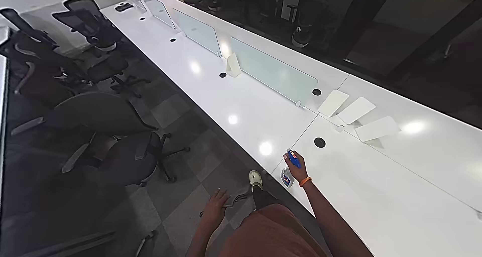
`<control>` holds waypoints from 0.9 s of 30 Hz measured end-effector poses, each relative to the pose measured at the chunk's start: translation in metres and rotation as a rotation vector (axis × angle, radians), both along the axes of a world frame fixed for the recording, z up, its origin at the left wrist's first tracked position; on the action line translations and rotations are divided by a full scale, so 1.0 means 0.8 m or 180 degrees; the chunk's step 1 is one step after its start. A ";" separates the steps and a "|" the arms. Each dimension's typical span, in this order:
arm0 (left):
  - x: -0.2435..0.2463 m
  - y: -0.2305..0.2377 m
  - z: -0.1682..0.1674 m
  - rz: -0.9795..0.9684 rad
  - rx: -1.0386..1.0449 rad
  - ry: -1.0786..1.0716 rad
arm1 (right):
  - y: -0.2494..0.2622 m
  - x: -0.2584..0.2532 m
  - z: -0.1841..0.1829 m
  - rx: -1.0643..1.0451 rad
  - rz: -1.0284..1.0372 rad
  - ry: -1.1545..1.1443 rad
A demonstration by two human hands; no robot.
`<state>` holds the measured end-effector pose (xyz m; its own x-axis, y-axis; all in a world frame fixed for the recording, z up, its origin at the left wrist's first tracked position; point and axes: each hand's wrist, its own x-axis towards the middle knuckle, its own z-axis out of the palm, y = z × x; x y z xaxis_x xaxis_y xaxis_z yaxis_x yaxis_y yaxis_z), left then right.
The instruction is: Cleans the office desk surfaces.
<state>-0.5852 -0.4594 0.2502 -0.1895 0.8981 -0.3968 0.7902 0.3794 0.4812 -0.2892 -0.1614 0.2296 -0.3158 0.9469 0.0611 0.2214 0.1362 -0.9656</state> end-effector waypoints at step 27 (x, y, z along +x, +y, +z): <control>-0.313 0.357 -0.051 -0.2493 -0.0231 -0.0113 | -0.033 -0.177 0.006 -0.0027 -0.2253 -0.0370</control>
<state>-0.8354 -0.1739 0.2092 0.5018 0.7366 -0.4535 0.8251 -0.2502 0.5066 -0.4311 -0.1880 0.2342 0.3703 0.9272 0.0562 0.3554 -0.0855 -0.9308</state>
